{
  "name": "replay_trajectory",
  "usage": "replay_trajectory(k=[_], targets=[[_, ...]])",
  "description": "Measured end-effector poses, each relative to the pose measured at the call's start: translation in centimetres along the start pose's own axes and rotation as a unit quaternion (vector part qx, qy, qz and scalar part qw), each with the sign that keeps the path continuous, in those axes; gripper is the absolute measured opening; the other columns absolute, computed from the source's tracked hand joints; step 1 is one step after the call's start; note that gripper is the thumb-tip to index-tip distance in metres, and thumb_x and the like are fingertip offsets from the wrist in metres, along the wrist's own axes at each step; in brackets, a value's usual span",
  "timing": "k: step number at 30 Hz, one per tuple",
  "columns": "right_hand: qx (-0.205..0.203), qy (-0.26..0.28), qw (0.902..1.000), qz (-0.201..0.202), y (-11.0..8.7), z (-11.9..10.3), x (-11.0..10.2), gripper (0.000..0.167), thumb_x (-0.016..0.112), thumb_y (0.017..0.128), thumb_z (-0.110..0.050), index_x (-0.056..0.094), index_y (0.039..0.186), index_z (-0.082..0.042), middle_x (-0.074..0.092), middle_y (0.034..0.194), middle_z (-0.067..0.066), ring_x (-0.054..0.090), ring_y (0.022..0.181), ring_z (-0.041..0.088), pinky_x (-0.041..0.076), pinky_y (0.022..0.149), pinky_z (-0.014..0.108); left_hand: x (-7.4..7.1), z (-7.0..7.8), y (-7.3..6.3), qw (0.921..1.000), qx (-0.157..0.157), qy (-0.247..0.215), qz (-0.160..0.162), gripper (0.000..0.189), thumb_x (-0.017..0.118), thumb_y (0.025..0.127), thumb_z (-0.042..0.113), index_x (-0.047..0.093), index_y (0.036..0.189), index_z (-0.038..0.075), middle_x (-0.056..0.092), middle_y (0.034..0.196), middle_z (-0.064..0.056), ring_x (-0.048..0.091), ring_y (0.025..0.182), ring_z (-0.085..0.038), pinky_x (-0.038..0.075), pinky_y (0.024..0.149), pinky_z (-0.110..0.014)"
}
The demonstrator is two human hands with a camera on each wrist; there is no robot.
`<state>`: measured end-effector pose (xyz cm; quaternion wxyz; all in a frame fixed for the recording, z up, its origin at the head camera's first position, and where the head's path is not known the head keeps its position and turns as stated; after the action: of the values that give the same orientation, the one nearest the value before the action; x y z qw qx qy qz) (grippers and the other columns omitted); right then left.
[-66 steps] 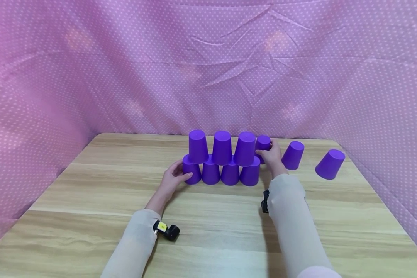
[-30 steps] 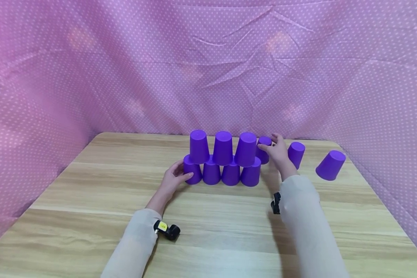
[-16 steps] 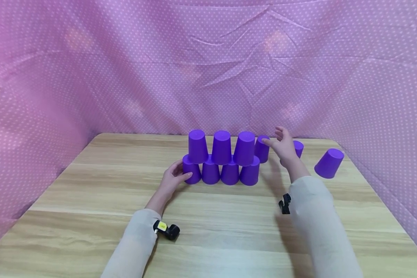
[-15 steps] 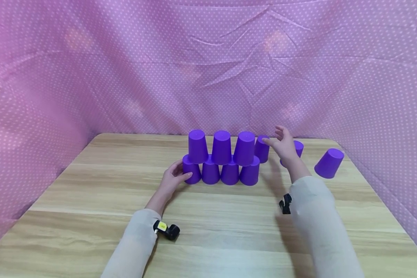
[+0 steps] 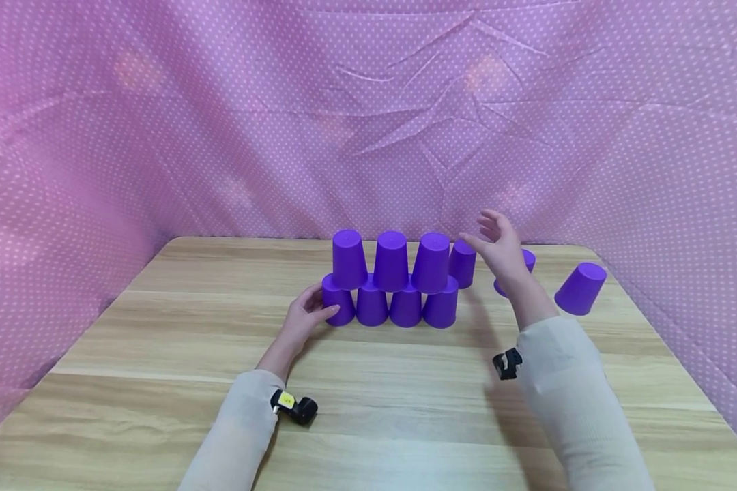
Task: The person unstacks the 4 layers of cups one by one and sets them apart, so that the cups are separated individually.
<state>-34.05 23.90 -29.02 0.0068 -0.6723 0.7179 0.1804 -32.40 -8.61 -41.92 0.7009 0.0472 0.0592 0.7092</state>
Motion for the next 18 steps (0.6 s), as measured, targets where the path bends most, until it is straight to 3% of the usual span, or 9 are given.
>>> replay_trajectory(k=[9,14,18], targets=[[-0.034,0.016,0.9992,-0.010,-1.1,-1.3,1.6,0.059,0.059,0.082,-0.019,0.030,0.131,-0.003,0.038,0.127,0.019,0.035,0.115,0.031,0.031,0.096,0.038,0.1,-0.2,0.1,1.0000,-0.004,-0.006,-0.006,0.057,0.066,0.071,-0.001,0.043,0.123,-0.002,0.047,0.117,-0.021,0.042,0.109,-0.030,0.033,0.095,-0.034],[-0.027,0.058,0.9964,-0.056,-1.6,-1.1,3.2,0.060,0.059,0.082,-0.017,0.028,0.131,-0.002,0.036,0.128,0.020,0.036,0.115,0.028,0.029,0.097,0.038,0.0,-0.1,0.1,1.0000,-0.001,0.006,0.002,0.056,0.067,0.071,0.000,0.045,0.122,0.000,0.049,0.115,-0.019,0.044,0.107,-0.027,0.035,0.094,-0.031],[-0.010,0.052,0.9946,-0.089,-1.9,-0.7,4.4,0.065,0.060,0.081,-0.018,0.024,0.132,-0.002,0.033,0.130,0.021,0.035,0.114,0.029,0.029,0.096,0.042,0.0,-0.1,0.1,1.0000,0.003,0.006,0.004,0.055,0.066,0.070,-0.001,0.045,0.121,-0.001,0.049,0.115,-0.019,0.045,0.107,-0.028,0.036,0.093,-0.032]])
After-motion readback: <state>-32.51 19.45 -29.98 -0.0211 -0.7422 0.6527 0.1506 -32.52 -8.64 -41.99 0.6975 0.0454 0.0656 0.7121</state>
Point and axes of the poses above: each hand's wrist, its own y-axis towards the middle knuckle, its own x-axis out of the palm, z = x × y, the point moved 5 cm from there along y, towards the middle knuckle
